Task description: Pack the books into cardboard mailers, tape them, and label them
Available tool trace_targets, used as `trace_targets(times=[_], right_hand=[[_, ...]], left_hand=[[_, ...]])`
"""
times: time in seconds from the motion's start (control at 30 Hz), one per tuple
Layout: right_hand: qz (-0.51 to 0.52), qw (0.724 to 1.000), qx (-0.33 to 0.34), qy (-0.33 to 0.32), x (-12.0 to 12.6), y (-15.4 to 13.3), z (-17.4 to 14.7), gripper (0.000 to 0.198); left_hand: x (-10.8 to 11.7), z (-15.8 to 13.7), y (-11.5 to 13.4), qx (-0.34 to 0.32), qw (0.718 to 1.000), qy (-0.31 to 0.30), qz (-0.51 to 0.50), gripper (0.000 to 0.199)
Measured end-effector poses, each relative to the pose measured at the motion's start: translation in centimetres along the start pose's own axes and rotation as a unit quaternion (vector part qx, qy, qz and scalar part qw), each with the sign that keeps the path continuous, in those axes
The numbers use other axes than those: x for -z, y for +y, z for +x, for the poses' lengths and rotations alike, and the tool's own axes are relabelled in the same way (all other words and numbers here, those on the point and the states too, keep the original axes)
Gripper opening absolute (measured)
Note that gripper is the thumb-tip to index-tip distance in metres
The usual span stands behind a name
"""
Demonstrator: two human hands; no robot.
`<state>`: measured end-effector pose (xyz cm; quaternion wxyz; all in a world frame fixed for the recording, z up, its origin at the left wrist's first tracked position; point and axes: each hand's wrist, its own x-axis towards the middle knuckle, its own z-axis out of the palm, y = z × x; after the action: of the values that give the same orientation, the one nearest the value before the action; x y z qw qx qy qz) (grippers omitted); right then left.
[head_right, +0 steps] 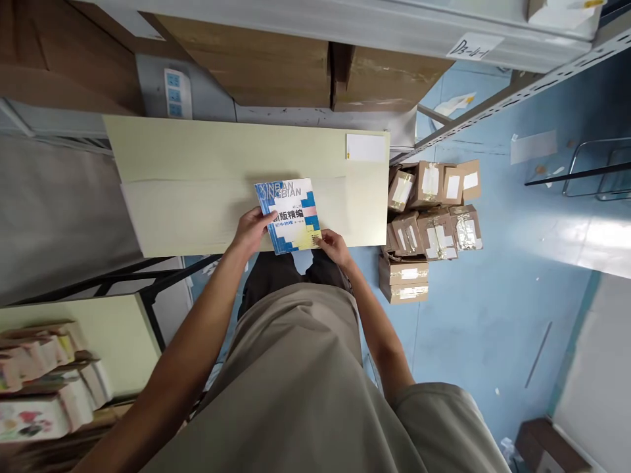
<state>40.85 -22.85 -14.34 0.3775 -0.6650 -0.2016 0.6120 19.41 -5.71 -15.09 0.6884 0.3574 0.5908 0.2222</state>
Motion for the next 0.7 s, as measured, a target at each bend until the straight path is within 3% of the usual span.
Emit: trace_targets(times=[0.23, 0.4, 0.57, 0.7], right_hand=[[-0.219, 0.975, 0.015, 0.044, 1.0, 0.5, 1.8, 0.020], [-0.335, 0.940, -0.026, 0.061, 0.6, 0.3, 2.8, 0.016], [-0.365, 0.929, -0.015, 0.060, 1.4, -0.4, 2.2, 0.016], [-0.373, 0.908, 0.025, 0.191, 3.7, -1.0, 0.9, 0.031]], left_hand=[[-1.4, 2.4, -0.8, -0.033, 0.997, 0.051, 0.057, 0.045], [-1.7, 3.5, -1.9, -0.024, 0.990, 0.098, 0.102, 0.029], [-1.7, 4.7, -2.2, -0.017, 0.991, 0.109, 0.080, 0.024], [-1.4, 5.4, -2.3, 0.002, 0.990, 0.123, 0.070, 0.022]])
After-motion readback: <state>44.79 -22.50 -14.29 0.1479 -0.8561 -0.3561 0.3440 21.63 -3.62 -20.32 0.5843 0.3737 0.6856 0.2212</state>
